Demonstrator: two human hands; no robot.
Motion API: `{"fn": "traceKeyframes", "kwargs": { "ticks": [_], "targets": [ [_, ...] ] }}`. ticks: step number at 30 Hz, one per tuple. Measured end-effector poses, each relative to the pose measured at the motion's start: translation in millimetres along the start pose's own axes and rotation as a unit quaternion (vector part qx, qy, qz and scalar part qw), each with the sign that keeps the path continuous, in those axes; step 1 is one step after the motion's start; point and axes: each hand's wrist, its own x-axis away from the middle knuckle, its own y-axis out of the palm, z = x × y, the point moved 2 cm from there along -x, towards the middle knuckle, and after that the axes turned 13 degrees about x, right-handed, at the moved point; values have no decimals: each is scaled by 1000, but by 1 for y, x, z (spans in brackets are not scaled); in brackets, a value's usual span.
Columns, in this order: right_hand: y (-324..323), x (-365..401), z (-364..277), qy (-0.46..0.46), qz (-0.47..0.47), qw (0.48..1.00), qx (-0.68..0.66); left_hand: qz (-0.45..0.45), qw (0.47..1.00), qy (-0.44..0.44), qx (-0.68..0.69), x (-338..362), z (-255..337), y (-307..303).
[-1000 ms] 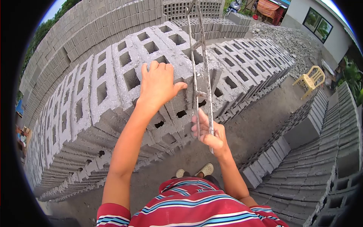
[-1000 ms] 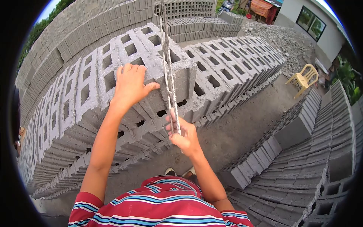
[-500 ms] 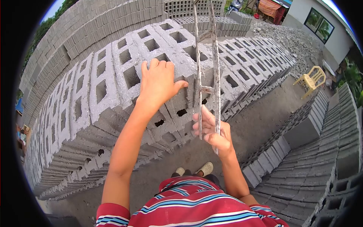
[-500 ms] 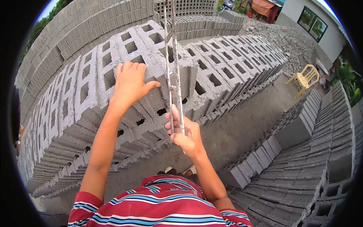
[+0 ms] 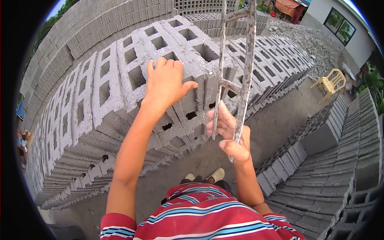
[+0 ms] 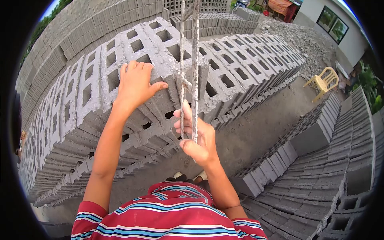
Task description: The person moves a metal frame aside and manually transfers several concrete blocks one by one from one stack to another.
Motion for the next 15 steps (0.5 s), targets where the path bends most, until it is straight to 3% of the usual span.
{"fn": "traceKeyframes", "kwargs": {
  "ticks": [2, 3, 6, 7, 11, 14, 15],
  "targets": [
    [1, 0, 15, 4, 12, 999, 33, -5, 1000, -4, 9, 0, -2, 1],
    [0, 2, 37, 86, -8, 996, -5, -6, 1000, -5, 13, -1, -1, 1],
    [1, 3, 27, 137, 3, 990, 36, -38, 999, -28, 17, -2, 2, -3],
    [-2, 4, 25, 106, -9, 994, -18, -29, 999, -17, 14, 0, 3, -2],
    [-7, 2, -1, -27, 1, 999, 21, 3, 1000, 0, 16, -1, -1, -1],
    [-1, 1, 19, -22, 6, 998, 54, -3, 1000, -6, 17, 0, -1, -1],
    [-3, 3, 44, 78, -10, 996, 45, -3, 1000, -6, 14, -1, 0, -1]
  ]
}}
